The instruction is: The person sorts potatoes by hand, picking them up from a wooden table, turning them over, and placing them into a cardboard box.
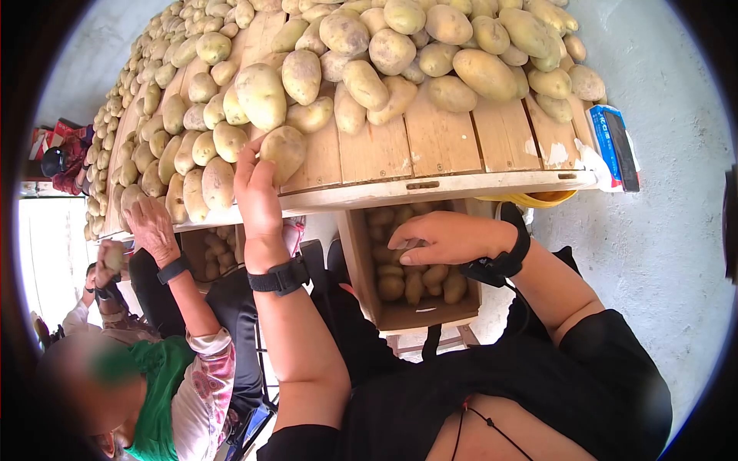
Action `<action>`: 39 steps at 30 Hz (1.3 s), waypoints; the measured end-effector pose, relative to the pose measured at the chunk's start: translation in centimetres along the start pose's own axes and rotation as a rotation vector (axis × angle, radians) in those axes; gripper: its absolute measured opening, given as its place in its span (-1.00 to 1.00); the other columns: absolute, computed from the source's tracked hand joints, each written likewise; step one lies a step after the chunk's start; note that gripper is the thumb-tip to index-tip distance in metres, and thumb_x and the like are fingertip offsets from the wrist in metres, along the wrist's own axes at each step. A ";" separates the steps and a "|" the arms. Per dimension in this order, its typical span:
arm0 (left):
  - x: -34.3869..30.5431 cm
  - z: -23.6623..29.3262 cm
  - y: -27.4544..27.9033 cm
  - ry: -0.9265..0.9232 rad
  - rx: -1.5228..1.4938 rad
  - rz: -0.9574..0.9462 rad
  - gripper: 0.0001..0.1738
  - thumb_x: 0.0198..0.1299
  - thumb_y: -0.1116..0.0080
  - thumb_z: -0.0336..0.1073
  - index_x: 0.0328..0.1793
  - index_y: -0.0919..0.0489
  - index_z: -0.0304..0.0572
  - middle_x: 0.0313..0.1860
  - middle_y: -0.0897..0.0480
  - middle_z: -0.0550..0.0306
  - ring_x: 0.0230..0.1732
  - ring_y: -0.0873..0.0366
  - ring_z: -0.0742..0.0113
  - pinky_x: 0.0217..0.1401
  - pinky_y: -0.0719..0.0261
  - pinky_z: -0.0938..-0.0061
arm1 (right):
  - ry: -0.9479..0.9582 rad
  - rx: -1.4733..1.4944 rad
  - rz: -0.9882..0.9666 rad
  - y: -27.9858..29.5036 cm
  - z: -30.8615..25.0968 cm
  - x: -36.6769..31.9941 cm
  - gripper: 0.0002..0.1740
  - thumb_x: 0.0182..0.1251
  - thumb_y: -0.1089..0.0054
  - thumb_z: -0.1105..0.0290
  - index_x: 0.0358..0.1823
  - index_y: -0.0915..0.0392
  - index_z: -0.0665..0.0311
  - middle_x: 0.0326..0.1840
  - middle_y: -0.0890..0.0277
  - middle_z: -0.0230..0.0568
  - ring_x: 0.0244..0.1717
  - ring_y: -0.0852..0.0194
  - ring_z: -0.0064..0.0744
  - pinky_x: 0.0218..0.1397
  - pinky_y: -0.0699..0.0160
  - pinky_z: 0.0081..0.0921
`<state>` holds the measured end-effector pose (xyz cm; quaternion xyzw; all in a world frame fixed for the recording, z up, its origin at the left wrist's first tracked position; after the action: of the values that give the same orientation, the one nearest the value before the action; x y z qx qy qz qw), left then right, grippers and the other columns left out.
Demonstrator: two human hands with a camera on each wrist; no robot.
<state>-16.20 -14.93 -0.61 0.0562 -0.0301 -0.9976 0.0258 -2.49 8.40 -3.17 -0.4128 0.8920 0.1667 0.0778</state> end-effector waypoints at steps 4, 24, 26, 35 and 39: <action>-1.3 1.1 -1.7 0.016 -0.109 -0.200 -0.47 0.14 0.00 -0.43 0.30 -0.48 -0.37 0.04 -0.66 0.04 0.05 -0.57 0.34 0.19 -0.48 0.51 | -0.007 0.078 -0.017 -0.1 -0.1 0.4 -0.46 0.47 -0.15 0.12 0.28 -0.46 0.40 0.11 -0.61 0.05 0.10 -0.64 -0.11 0.16 -0.60 -0.29; -2.4 3.4 -5.7 -0.201 -0.105 -0.392 -0.73 0.22 -0.26 -0.61 0.04 -0.59 -0.25 -0.15 -0.72 0.17 -0.11 -0.65 0.48 0.04 -0.60 0.59 | 0.039 0.784 0.099 1.2 -1.9 -0.2 -0.50 0.46 -0.23 0.28 0.34 -0.39 0.27 0.16 -0.48 -0.20 0.15 -0.56 -0.39 0.12 -0.75 -0.42; -0.9 3.8 -2.7 -0.468 -0.114 0.007 -0.72 0.24 -0.23 -0.61 0.06 -0.57 -0.23 -0.06 -0.68 0.18 -0.06 -0.61 0.48 0.10 -0.58 0.60 | 0.026 0.711 0.072 1.3 -1.5 -0.3 -0.44 0.41 -0.27 0.24 0.35 -0.39 0.29 0.17 -0.48 -0.17 0.17 -0.55 -0.37 0.11 -0.74 -0.42; 0.9 2.1 -1.7 -0.526 0.673 0.252 -0.08 0.10 -0.46 -0.26 0.54 -0.25 -0.40 0.38 -0.40 -0.27 0.38 -0.41 -0.06 0.46 -0.38 0.19 | -0.073 0.158 0.028 0.4 0.0 -0.4 -0.43 0.35 -0.29 0.18 0.30 -0.45 0.30 0.09 -0.57 -0.19 0.04 -0.56 -0.38 0.10 -0.60 -0.41; 1.5 2.0 -0.5 -0.375 0.676 0.315 -0.11 0.09 -0.47 -0.24 0.51 -0.30 -0.40 0.27 -0.46 -0.20 0.29 -0.47 -0.03 0.38 -0.45 0.20 | 0.043 0.022 0.058 -0.4 0.7 0.1 -0.43 0.38 -0.23 0.15 0.32 -0.45 0.31 0.14 -0.59 -0.10 0.09 -0.59 -0.23 0.19 -0.57 -0.34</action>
<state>-17.94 -14.45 1.17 -0.1266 -0.3684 -0.9083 0.1524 -2.30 8.36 -3.98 -0.3892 0.9070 0.1500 0.0581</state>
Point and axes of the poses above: each hand's wrist, its own x-axis towards the middle knuckle, its own y-axis out of the back of the hand, z = x × y, the point moved 7 cm from there along x, towards the middle knuckle
